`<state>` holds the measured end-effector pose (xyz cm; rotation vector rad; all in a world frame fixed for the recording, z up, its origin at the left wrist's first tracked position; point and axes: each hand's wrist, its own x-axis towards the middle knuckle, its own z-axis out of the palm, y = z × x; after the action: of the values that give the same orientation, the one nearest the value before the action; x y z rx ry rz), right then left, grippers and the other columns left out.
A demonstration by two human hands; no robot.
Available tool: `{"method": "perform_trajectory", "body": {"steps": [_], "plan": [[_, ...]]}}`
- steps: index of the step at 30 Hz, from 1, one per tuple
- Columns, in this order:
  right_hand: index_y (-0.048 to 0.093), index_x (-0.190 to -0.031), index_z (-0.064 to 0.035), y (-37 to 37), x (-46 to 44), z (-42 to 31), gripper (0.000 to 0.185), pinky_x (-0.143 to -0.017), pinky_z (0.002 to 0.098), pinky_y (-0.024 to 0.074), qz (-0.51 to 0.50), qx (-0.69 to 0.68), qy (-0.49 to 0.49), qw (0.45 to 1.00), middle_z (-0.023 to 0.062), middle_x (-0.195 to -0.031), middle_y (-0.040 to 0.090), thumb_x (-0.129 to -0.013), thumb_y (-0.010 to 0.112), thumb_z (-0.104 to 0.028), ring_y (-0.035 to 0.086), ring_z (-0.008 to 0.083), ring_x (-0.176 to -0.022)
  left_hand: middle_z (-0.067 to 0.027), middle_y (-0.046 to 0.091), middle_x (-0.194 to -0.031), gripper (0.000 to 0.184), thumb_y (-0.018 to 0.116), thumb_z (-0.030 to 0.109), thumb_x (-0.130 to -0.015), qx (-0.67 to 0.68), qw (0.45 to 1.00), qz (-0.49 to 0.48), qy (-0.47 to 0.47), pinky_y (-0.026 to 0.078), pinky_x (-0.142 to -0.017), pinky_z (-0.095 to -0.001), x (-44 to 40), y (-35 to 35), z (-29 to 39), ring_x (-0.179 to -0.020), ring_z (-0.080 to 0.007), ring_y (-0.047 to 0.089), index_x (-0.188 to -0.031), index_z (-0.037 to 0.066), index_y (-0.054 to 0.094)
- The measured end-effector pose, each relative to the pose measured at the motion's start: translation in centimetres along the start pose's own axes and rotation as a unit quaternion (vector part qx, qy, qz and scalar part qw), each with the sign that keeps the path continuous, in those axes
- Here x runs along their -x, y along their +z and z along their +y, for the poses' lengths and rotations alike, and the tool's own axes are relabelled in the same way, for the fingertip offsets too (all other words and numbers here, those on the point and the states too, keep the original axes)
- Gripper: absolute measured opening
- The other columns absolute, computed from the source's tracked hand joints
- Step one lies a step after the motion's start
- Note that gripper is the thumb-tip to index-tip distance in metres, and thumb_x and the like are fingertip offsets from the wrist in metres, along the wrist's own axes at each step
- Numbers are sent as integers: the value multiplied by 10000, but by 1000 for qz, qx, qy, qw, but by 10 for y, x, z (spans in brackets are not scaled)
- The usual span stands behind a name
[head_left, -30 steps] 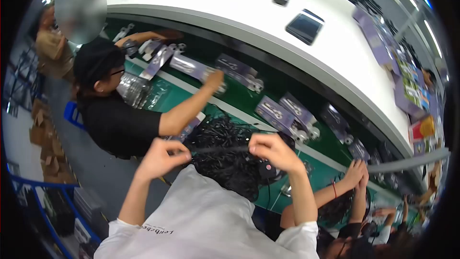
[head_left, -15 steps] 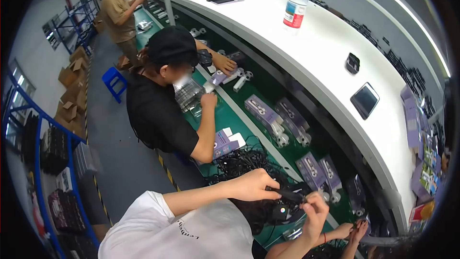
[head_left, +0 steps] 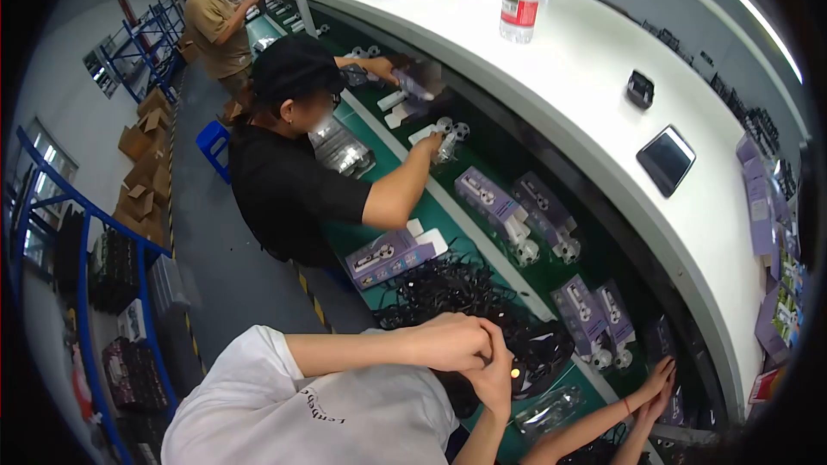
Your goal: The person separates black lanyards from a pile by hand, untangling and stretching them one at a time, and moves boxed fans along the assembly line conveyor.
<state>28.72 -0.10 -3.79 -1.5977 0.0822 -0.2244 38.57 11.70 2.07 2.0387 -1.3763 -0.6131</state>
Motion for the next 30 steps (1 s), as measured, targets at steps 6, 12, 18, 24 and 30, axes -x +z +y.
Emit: {"method": "perform_trajectory", "body": {"steps": [6, 12, 18, 24, 30], "plan": [[606, -1132, 18, 14, 6, 68, 341, -565, 198, 408, -51, -120, 143, 981, 15, -726, 627, -793, 641, 14, 540, 31, -645, -135, 690, -753, 195, 634, 201, -795, 22, 988, -56, -141, 527, -625, -405, 8, -3, -27, -687, -334, 658, -908, 83, 740], [608, -1040, 13, 14, -3, 75, 164, -618, 226, 384, -10, -219, 169, 961, 5, -749, 567, -904, 628, -76, 479, 58, -710, -161, 711, -850, 213, 685, 93, -769, 171, 976, 50, -121, 541, -682, -339, 9, -1, -78, -762, -300, 699, -967, 28, 731], [543, -861, -28, -12, -40, 85, 185, -556, 236, 332, 61, -58, 170, 982, -26, -679, 462, -967, 546, -180, 422, 52, -639, -162, 720, -890, 289, 718, 40, -771, 218, 962, 31, -161, 530, -676, -285, -22, 3, -102, -743, -226, 695, -1058, 6, 709], [562, -874, 59, -97, -113, 122, 278, -582, 346, 380, 346, 150, 110, 920, 146, -649, 500, -965, 542, -202, 412, 140, -625, -43, 441, -501, 180, 718, 101, -825, 208, 958, 58, -191, 298, -465, -273, -29, 6, -151, -465, -83, 365, -716, -16, 636], [649, -975, 49, -183, -222, 213, 298, -766, 372, 458, 360, 375, 0, 854, 139, -825, 636, -954, 552, -232, 585, 256, -776, -64, 414, -468, 316, 702, 129, -850, 209, 938, 18, -276, 275, -444, -291, -13, 8, -171, -440, -86, 345, -621, -28, 550]]}}
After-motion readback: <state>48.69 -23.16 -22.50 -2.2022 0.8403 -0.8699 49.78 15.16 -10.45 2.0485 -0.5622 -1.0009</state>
